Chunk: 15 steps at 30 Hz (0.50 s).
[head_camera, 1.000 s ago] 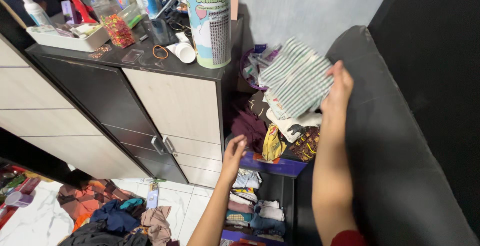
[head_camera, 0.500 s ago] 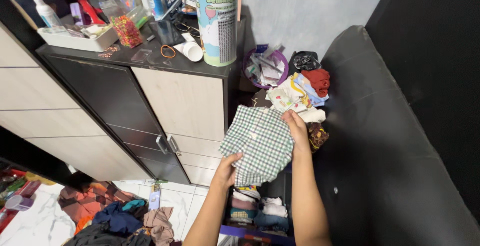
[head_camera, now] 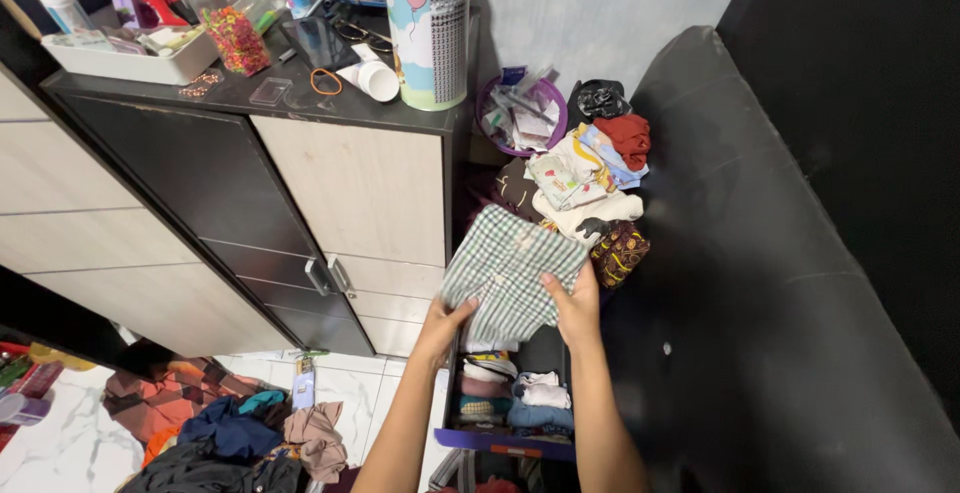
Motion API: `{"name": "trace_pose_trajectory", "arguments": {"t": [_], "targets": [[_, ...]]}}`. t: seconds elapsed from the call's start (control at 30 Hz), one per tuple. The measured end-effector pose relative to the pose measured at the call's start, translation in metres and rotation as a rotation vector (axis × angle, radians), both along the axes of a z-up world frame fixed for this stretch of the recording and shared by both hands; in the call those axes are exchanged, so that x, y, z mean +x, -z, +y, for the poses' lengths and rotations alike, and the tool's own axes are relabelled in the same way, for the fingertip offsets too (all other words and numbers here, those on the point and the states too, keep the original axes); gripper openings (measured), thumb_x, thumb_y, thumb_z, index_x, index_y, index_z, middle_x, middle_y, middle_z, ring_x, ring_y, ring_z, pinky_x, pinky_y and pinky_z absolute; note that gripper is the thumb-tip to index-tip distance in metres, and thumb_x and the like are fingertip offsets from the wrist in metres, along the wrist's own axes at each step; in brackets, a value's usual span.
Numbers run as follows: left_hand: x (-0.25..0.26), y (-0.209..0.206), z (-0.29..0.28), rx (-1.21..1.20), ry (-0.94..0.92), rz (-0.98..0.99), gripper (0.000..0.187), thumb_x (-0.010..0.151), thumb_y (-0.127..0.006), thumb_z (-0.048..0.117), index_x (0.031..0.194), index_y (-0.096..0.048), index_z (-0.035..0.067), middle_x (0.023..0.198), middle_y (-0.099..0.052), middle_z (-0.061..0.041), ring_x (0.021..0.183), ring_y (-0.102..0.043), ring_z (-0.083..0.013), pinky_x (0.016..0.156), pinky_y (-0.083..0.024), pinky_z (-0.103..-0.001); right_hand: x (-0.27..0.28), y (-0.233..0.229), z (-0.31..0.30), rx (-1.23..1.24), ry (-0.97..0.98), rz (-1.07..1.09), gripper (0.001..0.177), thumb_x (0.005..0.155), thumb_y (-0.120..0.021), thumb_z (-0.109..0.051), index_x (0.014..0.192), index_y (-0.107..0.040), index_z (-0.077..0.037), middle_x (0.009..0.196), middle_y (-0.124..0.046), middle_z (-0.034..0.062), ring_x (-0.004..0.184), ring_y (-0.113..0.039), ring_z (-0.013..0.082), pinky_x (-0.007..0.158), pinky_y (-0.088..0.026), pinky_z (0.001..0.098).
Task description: The person folds various garments by hand and places them into a purple drawer. The person handles shirts, pants, and other clothing items one at a time, folding each before stacking them inside the drawer.
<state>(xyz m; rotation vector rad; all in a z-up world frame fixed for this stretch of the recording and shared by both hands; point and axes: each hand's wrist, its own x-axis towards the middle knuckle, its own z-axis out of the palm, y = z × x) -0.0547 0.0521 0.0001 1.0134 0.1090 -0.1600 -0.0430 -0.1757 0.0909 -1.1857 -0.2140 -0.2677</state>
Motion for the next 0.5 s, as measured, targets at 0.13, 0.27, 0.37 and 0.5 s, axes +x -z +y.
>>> {"name": "trace_pose_trajectory", "arguments": {"t": [0.13,0.27,0.37,0.5], "targets": [[-0.012,0.015,-0.006,-0.58,0.158,-0.006,0.074,0.099,-0.052,0.054,0.153,-0.036,0.007,0.152,-0.043,-0.019,0.134,-0.047,-0.0361,0.107,-0.039,-0.06,-0.033,-0.002,0.035,-0.578,-0.032,-0.382,0.053,0.076,-0.052,0.018,0.119,-0.07,-0.008,0.123,-0.077,0.01,0.123,-0.07,0.0229,0.112,-0.052,0.0386],[-0.021,0.035,0.0,-0.318,0.181,-0.088,0.081,0.1,-0.046,0.063,0.155,-0.036,0.005,0.157,-0.039,-0.019,0.14,-0.042,-0.0366,0.113,-0.033,-0.058,-0.08,-0.017,0.066,-1.055,-0.325,-0.567,0.049,0.068,-0.072,0.003,0.115,-0.076,-0.011,0.128,-0.074,0.0117,0.132,-0.059,0.0275,0.12,-0.033,0.0499],[-0.025,0.038,0.007,-0.548,0.042,-0.029,0.083,0.098,-0.044,0.065,0.155,-0.036,0.004,0.157,-0.04,-0.019,0.139,-0.043,-0.0366,0.113,-0.034,-0.057,-0.098,-0.027,0.072,-0.96,-0.357,-0.512,0.056,0.071,-0.087,-0.013,0.123,-0.068,-0.005,0.134,-0.067,0.0155,0.138,-0.051,0.0353,0.118,-0.027,0.0522],[-0.038,0.033,0.017,-0.682,-0.167,0.016,0.087,0.097,-0.043,0.068,0.155,-0.037,0.004,0.156,-0.041,-0.02,0.138,-0.045,-0.0367,0.112,-0.036,-0.057,-0.095,-0.022,0.08,-0.859,0.102,-0.331,0.071,0.077,-0.084,-0.013,0.14,-0.054,0.0,0.145,-0.053,0.022,0.134,-0.05,0.0422,0.114,-0.037,0.0471]]}}
